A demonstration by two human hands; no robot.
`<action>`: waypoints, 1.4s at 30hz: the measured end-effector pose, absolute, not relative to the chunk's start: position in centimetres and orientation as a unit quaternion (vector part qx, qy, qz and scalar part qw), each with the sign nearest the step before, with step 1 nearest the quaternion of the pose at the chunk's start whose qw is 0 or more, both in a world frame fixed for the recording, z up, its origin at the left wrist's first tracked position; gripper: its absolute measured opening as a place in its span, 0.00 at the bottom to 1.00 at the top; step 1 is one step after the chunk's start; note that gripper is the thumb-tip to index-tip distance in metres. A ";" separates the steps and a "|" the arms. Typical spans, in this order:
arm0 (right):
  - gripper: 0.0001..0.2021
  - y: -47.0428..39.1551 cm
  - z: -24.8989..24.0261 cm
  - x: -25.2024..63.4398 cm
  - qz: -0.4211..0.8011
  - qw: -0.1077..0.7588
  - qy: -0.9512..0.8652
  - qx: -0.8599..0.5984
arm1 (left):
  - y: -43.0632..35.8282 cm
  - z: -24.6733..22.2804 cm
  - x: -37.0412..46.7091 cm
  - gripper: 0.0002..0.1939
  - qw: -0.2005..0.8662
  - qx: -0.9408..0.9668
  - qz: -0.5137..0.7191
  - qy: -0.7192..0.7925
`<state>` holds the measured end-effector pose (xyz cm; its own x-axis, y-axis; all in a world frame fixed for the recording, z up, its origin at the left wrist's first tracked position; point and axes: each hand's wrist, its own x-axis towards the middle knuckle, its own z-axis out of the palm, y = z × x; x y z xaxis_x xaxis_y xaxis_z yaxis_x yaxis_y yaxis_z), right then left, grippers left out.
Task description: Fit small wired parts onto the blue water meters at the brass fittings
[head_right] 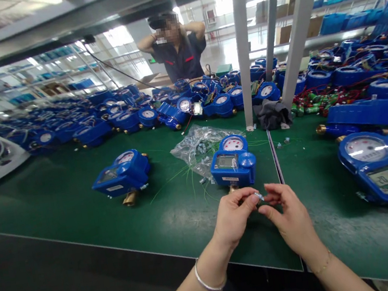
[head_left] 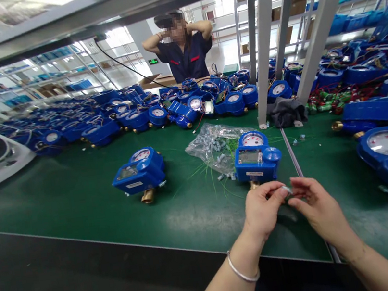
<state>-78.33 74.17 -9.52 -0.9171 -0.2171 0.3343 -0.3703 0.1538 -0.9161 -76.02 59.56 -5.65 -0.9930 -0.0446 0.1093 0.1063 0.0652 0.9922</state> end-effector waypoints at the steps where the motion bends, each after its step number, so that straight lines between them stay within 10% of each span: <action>1: 0.14 74.2 -9.7 -78.1 0.562 0.089 -0.793 0.217 | 59.6 -5.6 -76.0 0.12 0.067 -0.024 -0.671 -0.738; 6: 0.09 73.8 -9.1 -77.6 0.422 0.224 -0.835 0.274 | 59.6 -5.3 -75.8 0.08 0.123 -0.034 -0.580 -0.804; 14: 0.14 72.9 -7.8 -77.9 0.746 -0.211 -0.620 0.118 | 59.5 -4.6 -75.6 0.08 0.108 -0.059 -0.557 -0.821; 20: 0.11 73.3 -8.6 -77.8 0.521 0.106 -0.823 0.202 | 59.5 -5.3 -75.7 0.08 0.129 -0.032 -0.553 -0.822; 26: 0.17 72.9 -8.1 -77.7 0.629 -0.093 -0.751 0.177 | 59.6 -4.9 -75.6 0.09 0.126 -0.054 -0.553 -0.822; 32: 0.12 73.3 -8.9 -77.8 0.416 0.161 -0.856 0.259 | 59.9 -5.0 -75.7 0.09 0.135 -0.007 -0.577 -0.805; 39: 0.17 72.4 -8.3 -77.6 0.772 -0.263 -0.564 0.128 | 59.8 -3.9 -75.0 0.08 0.137 -0.036 -0.568 -0.811; 42: 0.18 72.1 -9.7 -78.4 0.739 -0.210 -0.627 0.130 | 59.6 -4.0 -74.9 0.09 0.143 -0.007 -0.549 -0.824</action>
<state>-78.37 72.14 -9.71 -0.8781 -0.4732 -0.0704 0.1466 -0.1260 -0.9811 -74.93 59.56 -4.02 -0.9591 -0.1454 0.2430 0.1683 0.3973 0.9021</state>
